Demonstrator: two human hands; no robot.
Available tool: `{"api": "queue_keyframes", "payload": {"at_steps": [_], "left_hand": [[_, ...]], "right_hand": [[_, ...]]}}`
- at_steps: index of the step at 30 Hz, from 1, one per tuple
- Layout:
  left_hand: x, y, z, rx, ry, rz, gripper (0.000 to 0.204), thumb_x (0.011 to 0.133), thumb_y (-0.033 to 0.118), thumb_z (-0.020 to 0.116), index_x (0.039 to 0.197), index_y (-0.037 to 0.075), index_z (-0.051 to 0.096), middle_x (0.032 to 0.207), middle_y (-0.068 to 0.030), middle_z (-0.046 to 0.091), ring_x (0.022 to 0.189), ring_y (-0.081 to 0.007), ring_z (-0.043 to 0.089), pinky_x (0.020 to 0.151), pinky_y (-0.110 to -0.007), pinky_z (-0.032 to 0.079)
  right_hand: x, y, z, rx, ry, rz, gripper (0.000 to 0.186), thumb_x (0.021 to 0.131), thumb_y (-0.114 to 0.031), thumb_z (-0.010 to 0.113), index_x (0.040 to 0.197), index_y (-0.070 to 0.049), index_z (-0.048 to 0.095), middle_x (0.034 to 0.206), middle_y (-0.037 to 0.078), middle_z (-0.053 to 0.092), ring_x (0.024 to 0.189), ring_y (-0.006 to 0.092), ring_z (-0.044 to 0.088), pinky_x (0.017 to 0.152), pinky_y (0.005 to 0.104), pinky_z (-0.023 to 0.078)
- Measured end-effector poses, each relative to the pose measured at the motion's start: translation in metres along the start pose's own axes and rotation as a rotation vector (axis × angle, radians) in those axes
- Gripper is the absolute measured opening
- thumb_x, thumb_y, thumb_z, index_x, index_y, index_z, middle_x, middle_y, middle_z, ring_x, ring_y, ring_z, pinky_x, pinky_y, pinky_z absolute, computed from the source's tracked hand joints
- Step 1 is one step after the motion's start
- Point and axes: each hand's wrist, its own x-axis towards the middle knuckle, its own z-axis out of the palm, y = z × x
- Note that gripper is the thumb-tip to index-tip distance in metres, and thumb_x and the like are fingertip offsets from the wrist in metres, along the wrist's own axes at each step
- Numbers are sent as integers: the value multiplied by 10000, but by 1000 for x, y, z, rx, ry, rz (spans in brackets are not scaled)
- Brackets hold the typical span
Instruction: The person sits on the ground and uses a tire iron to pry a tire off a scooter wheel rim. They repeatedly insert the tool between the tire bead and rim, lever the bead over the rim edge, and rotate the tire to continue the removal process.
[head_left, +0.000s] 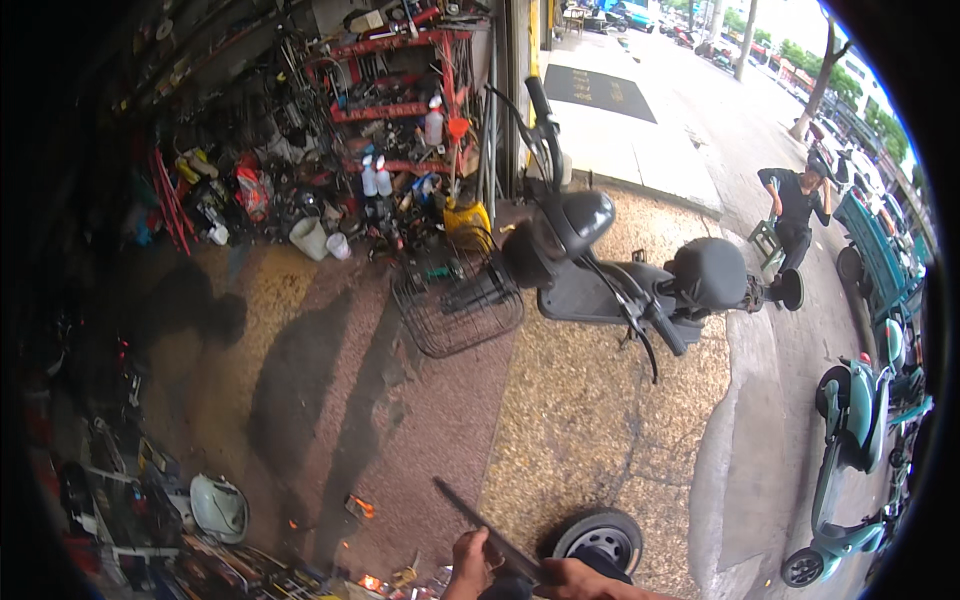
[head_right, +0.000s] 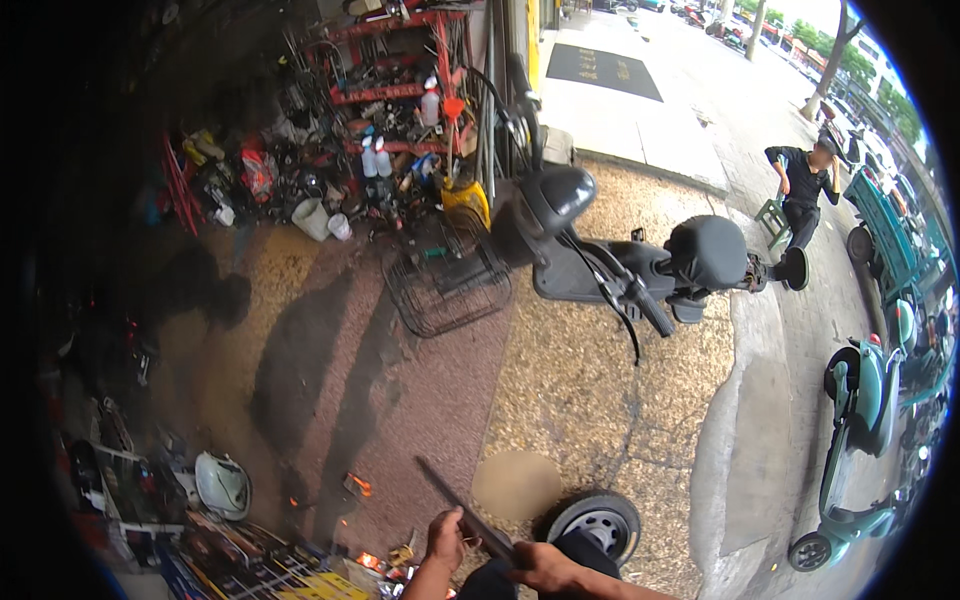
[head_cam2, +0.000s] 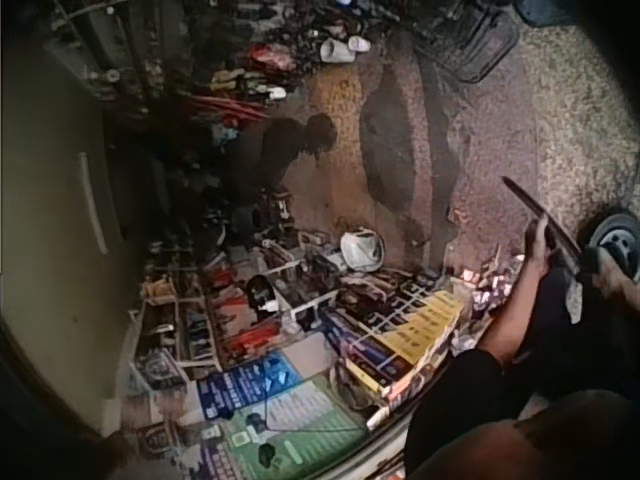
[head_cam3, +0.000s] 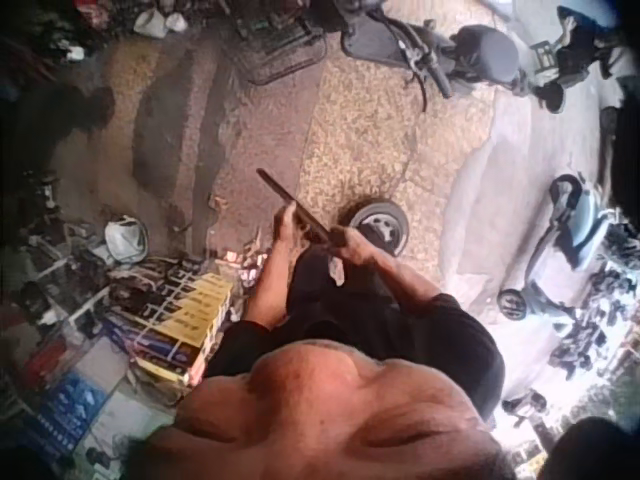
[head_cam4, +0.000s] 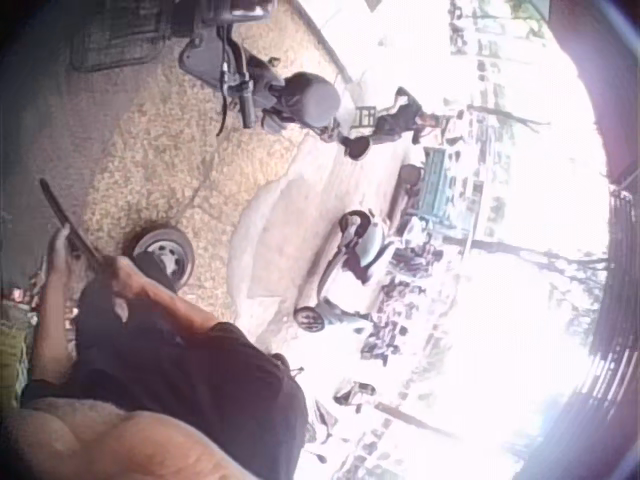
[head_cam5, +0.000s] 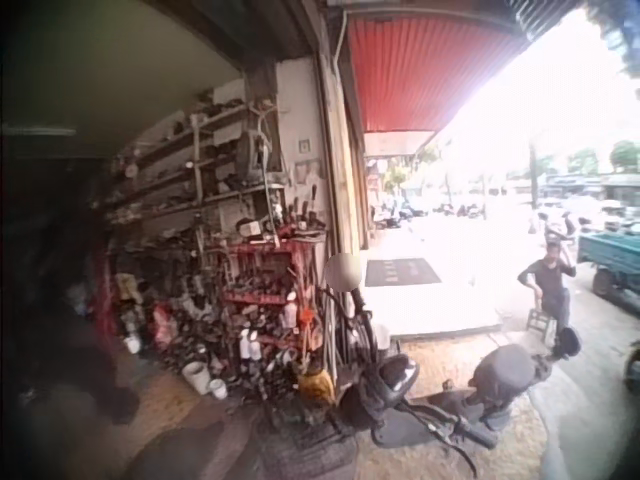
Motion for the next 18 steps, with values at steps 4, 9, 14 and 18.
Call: {"api": "queue_keyframes", "payload": {"at_steps": [4,9,14,18], "left_hand": [[8,109,-28,-289,113,111,228,898,342,607,852,118,600,727,-37,601,665,-245,605,659,-440,532],[50,266,-76,-442,199,141,183,901,277,570,794,146,501,666,21,465,580,-152,442,540,-336,384],[77,435,-102,-327,394,275,204,927,258,604,794,137,506,639,-31,498,532,-181,481,461,-359,433],[103,552,-90,-193,500,415,159,925,200,598,814,108,531,644,-26,479,545,-185,479,492,-358,448]], "right_hand": [[84,-70,39,-107,-79,-402,222,844,-181,725,951,-25,608,729,123,596,631,222,552,579,378,454],[219,-115,42,-213,-203,-395,521,882,-443,710,1126,14,647,815,210,702,779,375,684,713,442,538],[368,-190,-1,-448,-212,-275,478,939,-431,657,1238,-59,643,871,181,733,870,344,716,769,441,562],[441,-282,-52,-325,45,-263,445,930,-376,673,1250,-69,628,909,167,731,857,319,710,772,414,559]]}}
